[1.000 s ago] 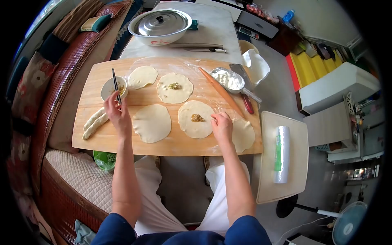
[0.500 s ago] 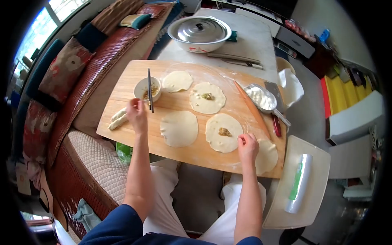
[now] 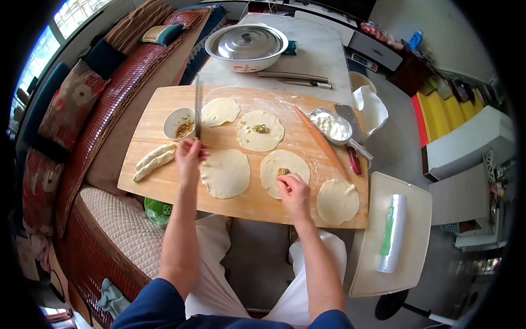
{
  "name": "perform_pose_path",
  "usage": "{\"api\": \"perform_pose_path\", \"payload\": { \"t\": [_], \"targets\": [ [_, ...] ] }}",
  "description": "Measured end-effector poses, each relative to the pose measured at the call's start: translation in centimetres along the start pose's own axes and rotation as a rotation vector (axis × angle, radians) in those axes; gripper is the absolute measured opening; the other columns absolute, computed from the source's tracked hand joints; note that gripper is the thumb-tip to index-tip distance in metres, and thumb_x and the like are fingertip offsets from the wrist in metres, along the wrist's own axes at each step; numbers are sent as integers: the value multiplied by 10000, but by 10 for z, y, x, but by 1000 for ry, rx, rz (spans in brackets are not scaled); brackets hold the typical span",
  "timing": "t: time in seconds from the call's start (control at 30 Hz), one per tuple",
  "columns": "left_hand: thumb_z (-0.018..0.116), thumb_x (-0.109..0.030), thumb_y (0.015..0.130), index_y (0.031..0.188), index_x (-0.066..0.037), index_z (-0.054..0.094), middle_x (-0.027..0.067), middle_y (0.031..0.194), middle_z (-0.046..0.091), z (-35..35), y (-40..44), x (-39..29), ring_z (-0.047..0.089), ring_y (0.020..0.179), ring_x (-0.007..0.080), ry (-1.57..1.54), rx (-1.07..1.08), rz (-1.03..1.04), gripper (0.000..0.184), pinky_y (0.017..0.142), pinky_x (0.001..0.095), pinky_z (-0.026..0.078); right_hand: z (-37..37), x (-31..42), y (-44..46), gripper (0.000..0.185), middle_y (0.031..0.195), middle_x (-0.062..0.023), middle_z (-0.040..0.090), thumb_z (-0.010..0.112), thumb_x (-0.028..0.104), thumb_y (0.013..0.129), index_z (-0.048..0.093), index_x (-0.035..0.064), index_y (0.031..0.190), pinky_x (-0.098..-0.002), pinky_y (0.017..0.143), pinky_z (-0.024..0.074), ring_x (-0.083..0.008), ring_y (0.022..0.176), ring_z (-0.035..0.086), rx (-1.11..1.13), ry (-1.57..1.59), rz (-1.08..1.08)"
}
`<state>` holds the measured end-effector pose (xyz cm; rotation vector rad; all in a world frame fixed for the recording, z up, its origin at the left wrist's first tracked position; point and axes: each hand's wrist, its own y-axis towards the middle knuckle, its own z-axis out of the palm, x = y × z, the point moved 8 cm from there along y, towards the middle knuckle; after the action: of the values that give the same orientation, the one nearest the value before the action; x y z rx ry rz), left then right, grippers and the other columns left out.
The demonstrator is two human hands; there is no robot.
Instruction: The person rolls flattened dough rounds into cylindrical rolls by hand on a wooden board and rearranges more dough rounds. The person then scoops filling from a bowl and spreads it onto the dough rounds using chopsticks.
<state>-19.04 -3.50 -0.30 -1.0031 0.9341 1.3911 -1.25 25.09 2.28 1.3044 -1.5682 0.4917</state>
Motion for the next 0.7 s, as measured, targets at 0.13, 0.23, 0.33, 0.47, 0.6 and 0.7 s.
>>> {"api": "perform_pose_path", "payload": {
  "t": [0.13, 0.23, 0.33, 0.47, 0.6, 0.7],
  "targets": [
    [597, -157, 1000, 987, -89, 497, 134, 894, 687, 86, -94, 20, 663, 652, 174, -236, 224, -260, 122, 569, 269, 538, 28, 7, -3, 267, 1047, -108, 702, 607, 137, 976, 624, -9, 1199, -277, 713, 555, -166, 885, 680, 86, 392, 192],
    [578, -107, 1001, 990, -72, 482, 140, 953, 685, 124, -168, 33, 690, 752, 179, -277, 356, -432, 103, 643, 290, 577, 31, 7, -15, 389, 1016, -102, 681, 519, 190, 1045, 493, -32, 1364, -261, 698, 550, -136, 875, 650, 115, 667, 368],
    [563, -117, 1009, 1006, -55, 480, 130, 1020, 674, 137, -213, 40, 687, 748, 177, -306, 456, -532, 104, 629, 280, 574, 9, 16, -34, 321, 894, -90, 651, 473, 113, 1047, 505, -48, 1322, -246, 588, 534, -128, 666, 619, 159, 738, 525],
    [538, -216, 1031, 1047, -39, 517, 99, 1025, 664, 140, -221, 52, 669, 761, 152, -9, 599, -563, 179, 630, 279, 553, -27, -35, -49, 227, 846, -76, 632, 506, 76, 1010, 604, -3, 1199, -259, 560, 517, -124, 611, 596, -8, 652, 548],
    [539, -299, 1016, 1059, -67, 578, 106, 1069, 694, 100, -154, 48, 680, 851, 193, 139, 457, -408, 239, 736, 335, 551, -73, -52, -52, 235, 851, -136, 630, 624, 42, 878, 674, -10, 1101, -340, 681, 535, -218, 727, 666, 154, -243, 372],
    [561, -255, 1006, 1063, -65, 565, 114, 1056, 688, 70, -106, 33, 683, 849, 207, 114, 273, -343, 198, 748, 337, 557, -88, -49, -63, 288, 925, -131, 605, 632, 11, 864, 666, 12, 1150, -365, 759, 519, -285, 834, 647, 80, -499, 34]
  ]
}}
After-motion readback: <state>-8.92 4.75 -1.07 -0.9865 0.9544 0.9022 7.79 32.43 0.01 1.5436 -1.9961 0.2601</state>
